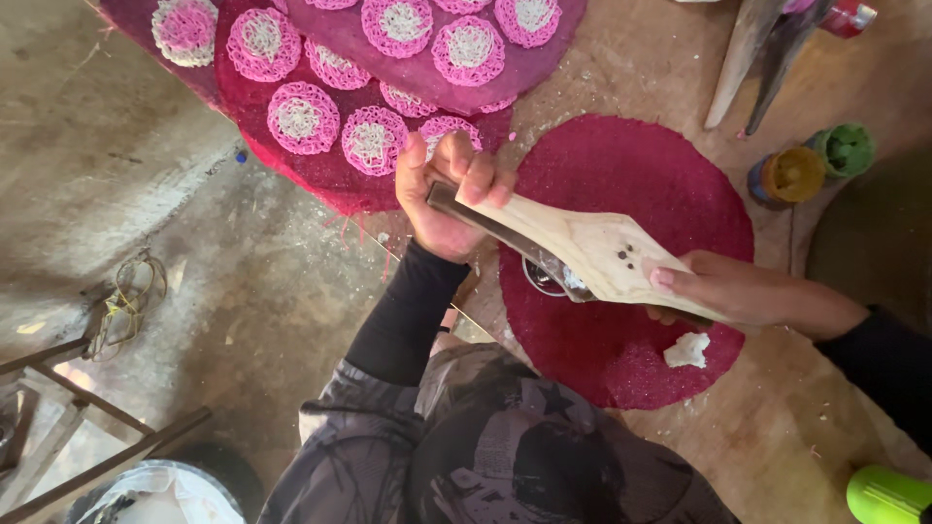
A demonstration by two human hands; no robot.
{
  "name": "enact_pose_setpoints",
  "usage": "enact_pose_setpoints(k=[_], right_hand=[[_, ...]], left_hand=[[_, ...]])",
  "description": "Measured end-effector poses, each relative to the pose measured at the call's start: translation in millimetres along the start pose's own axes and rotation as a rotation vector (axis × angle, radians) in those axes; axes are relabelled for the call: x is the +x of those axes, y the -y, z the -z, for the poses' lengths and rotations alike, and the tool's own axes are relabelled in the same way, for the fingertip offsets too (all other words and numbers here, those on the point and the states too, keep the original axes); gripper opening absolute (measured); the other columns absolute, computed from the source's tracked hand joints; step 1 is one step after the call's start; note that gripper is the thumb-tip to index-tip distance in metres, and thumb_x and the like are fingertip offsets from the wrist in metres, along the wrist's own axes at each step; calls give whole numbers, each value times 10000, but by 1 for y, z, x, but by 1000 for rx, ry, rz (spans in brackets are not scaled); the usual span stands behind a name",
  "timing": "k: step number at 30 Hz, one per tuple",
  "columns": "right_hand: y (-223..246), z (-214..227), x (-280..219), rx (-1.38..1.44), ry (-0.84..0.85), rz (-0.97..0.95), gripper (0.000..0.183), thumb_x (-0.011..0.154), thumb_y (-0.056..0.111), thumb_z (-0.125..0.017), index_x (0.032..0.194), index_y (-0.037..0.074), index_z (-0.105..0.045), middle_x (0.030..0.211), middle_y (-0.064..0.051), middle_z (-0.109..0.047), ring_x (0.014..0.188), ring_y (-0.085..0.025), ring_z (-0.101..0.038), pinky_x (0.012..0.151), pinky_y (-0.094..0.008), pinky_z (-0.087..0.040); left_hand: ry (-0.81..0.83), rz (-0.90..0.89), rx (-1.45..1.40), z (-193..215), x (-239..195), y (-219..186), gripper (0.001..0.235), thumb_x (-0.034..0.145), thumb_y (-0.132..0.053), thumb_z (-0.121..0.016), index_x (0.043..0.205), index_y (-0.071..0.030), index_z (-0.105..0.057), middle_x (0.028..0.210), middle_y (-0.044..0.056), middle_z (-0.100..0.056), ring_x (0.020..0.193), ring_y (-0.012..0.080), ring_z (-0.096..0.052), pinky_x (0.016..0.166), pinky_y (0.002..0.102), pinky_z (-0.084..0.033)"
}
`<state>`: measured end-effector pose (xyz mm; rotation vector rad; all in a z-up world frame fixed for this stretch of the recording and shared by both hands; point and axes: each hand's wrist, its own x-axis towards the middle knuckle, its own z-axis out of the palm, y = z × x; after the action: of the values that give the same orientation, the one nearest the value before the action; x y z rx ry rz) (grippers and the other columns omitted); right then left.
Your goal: The person is shaping and decorating crackers by pressing a wooden mold into colored dough and arranging the patterned discs on mats.
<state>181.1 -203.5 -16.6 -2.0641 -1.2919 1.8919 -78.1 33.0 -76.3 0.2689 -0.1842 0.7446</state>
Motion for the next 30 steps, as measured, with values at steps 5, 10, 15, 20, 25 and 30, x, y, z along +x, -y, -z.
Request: enact_pose_setpoints(k=[5, 10, 15, 20, 25, 30], right_hand=[[10, -4, 1, -115, -85, 18, 718, 971, 628, -420, 858, -19, -710, 664, -89, -565, 665, -168, -499, 600, -366, -490], [14, -6, 1, -30, -86, 72, 695, 925, 628, -434, 838, -4, -709, 680, -66, -657, 659, -172, -617, 630, -357, -535], [10, 0, -7, -244, -83, -192, 853, 933, 734, -408, 817, -34, -760, 661, -116, -634, 651, -239, -609, 619, -424, -545], [21, 12, -22, -260, -163, -345, 826, 846, 768, -469, 901, 8, -788, 695, -121, -702, 672, -259, -697, 622, -456, -561], [44, 11, -31, -341, -279, -336, 755, 868, 710, -554, 968, 5, -806, 661, -182, -686, 637, -311, -685, 645, -470, -537], [60, -3, -22, -270, -462, -17, 577, 820, 608, -657, 1096, 117, -781, 754, -118, -759, 658, -217, -733, 649, -411, -542]], left_hand=[[-62, -61, -18, -3, -4, -3, 430, 1020, -486, -488, 791, -123, -468, 652, 12, -437, 610, 196, -477, 634, 363, -408], [-137, -118, -56, -6, -6, -1, 356, 995, -413, -510, 785, -146, -405, 669, -28, -367, 541, 156, -458, 600, 369, -421], [-235, -96, -143, -4, -10, 12, 318, 992, -361, -487, 765, -168, -376, 642, -39, -349, 535, 143, -463, 604, 368, -429], [-207, -102, -140, 1, -6, 29, 348, 1028, -359, -488, 748, -195, -361, 606, -26, -355, 533, 115, -454, 590, 322, -421], [-182, -100, -153, 6, 7, 30, 330, 996, -348, -477, 727, -191, -366, 572, -34, -375, 488, 112, -405, 533, 304, -388], [-82, -201, -78, 0, 13, 7, 341, 1028, -330, -458, 734, -182, -370, 601, -55, -371, 441, 102, -357, 448, 301, -344]])
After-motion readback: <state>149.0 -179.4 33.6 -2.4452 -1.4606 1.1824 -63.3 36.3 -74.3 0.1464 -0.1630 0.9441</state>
